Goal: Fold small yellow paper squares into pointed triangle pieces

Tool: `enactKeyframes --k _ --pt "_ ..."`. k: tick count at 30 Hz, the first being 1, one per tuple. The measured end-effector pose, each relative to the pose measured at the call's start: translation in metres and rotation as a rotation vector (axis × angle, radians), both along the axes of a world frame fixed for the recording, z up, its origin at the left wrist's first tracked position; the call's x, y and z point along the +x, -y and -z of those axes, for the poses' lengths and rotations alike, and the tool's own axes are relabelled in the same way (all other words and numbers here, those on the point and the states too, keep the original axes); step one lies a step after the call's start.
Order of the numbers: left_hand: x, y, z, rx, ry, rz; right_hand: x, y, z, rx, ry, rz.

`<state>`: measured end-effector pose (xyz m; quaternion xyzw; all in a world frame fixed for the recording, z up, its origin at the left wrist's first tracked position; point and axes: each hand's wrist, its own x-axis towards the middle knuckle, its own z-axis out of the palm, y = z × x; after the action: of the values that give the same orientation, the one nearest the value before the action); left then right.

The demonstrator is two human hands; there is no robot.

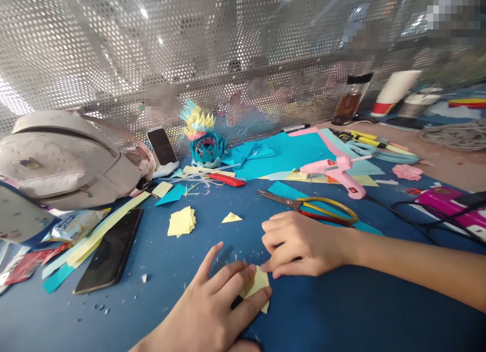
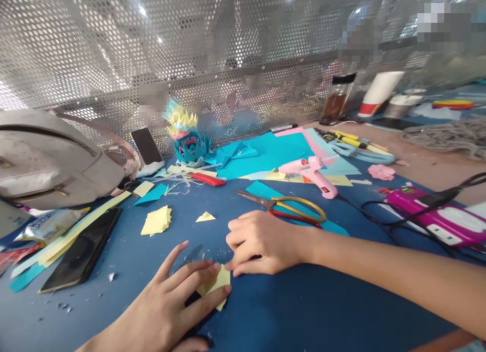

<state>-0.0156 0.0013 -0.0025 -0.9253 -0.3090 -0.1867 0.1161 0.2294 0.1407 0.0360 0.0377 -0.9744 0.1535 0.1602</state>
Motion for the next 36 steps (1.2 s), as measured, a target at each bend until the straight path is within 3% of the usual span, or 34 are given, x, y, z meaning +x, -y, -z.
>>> enactKeyframes --k 5,10,13,17,23,25,28,30,32,36 --pt "0.001 0.003 -0.013 0.032 -0.004 0.011 -0.002 0.011 0.001 0.014 -0.006 0.083" --pt "0.002 0.005 -0.018 0.057 -0.017 0.014 -0.007 0.03 0.002 -0.147 0.134 0.436" --pt "0.001 0.003 -0.018 0.06 -0.001 0.019 -0.01 0.04 0.003 -0.202 0.196 0.527" --pt "0.002 0.003 -0.015 0.047 0.046 0.043 -0.012 0.046 0.004 -0.296 0.175 0.539" --pt "0.014 0.004 0.008 0.156 0.267 0.049 -0.012 0.042 0.005 -0.32 0.167 0.574" --pt "0.018 0.004 0.01 0.185 0.318 0.046 -0.012 0.041 0.005 -0.337 0.172 0.578" --pt "0.017 0.003 -0.003 0.182 0.298 0.062 -0.014 0.04 0.004 -0.368 0.191 0.579" --pt "0.014 0.003 -0.017 0.058 0.107 0.092 -0.014 0.04 0.003 -0.388 0.201 0.576" --pt "0.011 0.003 -0.027 0.016 0.069 0.101 -0.015 0.04 0.002 -0.4 0.204 0.564" --pt "0.008 0.003 -0.029 -0.033 0.066 0.141 -0.015 0.039 -0.003 -0.389 0.219 0.574"
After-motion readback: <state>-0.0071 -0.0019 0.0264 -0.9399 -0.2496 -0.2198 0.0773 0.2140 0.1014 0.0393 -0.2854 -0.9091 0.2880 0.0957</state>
